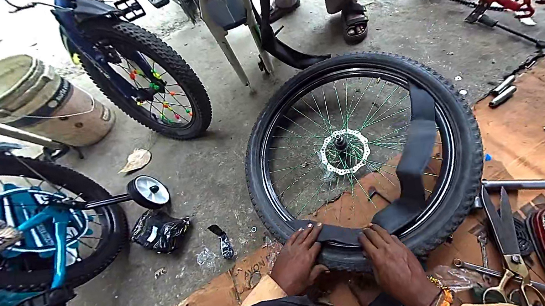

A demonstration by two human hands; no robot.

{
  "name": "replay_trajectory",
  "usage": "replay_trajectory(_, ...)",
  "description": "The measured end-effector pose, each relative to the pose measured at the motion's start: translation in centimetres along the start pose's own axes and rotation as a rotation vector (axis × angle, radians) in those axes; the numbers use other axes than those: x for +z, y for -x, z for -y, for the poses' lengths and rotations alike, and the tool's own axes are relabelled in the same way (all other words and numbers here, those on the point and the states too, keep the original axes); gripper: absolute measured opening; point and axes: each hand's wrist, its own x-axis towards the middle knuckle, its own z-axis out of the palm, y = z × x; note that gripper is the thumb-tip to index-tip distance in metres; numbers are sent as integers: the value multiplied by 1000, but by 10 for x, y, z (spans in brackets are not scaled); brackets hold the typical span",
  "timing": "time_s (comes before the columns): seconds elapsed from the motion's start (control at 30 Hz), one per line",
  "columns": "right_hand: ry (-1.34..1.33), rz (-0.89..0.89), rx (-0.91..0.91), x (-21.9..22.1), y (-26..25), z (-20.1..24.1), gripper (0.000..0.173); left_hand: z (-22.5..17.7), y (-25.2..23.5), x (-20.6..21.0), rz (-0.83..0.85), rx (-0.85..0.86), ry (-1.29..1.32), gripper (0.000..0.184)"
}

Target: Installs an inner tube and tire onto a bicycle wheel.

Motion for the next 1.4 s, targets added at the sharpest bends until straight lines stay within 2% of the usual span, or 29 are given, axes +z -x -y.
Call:
replay_trajectory(0.13,34,167,18,9,13,-4,71,-13,-11,-12,128,-20,-29,52)
replay_trajectory(0.2,38,227,14,11,17,-7,76,-16,-14,-13,127,-3,-44,52)
replay_trajectory(0.33,78,274,9,-4,12,-6,52,-23,-18,-18,178,51,-77,45)
replay_trajectory(0.43,40,418,-8,-18,-4,-10,50,-20,-26,-19,260,87,-90,37)
replay_trajectory(0.53,18,515,-3,-24,-16,-11,47,-21,-34,-24,368,57,-96,37)
replay_trajectory(0.67,96,667,105,-43,-20,14,41,-18,-32,-25,380,60,-47,39)
replay_trajectory(0.73,116,679,144,-45,-21,21,41,-15,-32,-23,367,69,-38,41)
replay_trajectory(0.83,102,649,168,-45,-25,18,61,-15,-33,-22,359,76,-23,47)
replay_trajectory(0.9,88,644,174,-45,-25,15,67,-18,-35,-26,388,61,-25,51)
replay_trajectory(1.0,111,716,181,-51,-25,20,63,-22,-38,-31,426,6,5,60)
replay_trajectory(1.1,102,785,176,-55,-29,20,47,-21,-41,-33,433,-13,59,79)
replay_trajectory(1.17,-85,628,128,-48,-26,-5,41,-15,-39,-24,396,73,60,72)
replay_trajectory(1.23,-361,239,101,-43,-17,-45,31,-8,-35,-13,330,171,51,59)
replay_trajectory(1.27,-387,-21,104,-43,-12,-63,28,-6,-33,-11,309,190,50,58)
replay_trajectory(1.33,-176,-480,114,-46,-6,-99,31,-4,-28,-13,288,194,47,56)
replay_trajectory(1.37,-74,-578,123,-48,-2,-117,40,-2,-25,-16,285,189,34,56)
replay_trajectory(1.4,1,-600,148,-49,1,-131,51,1,-23,-21,288,174,7,55)
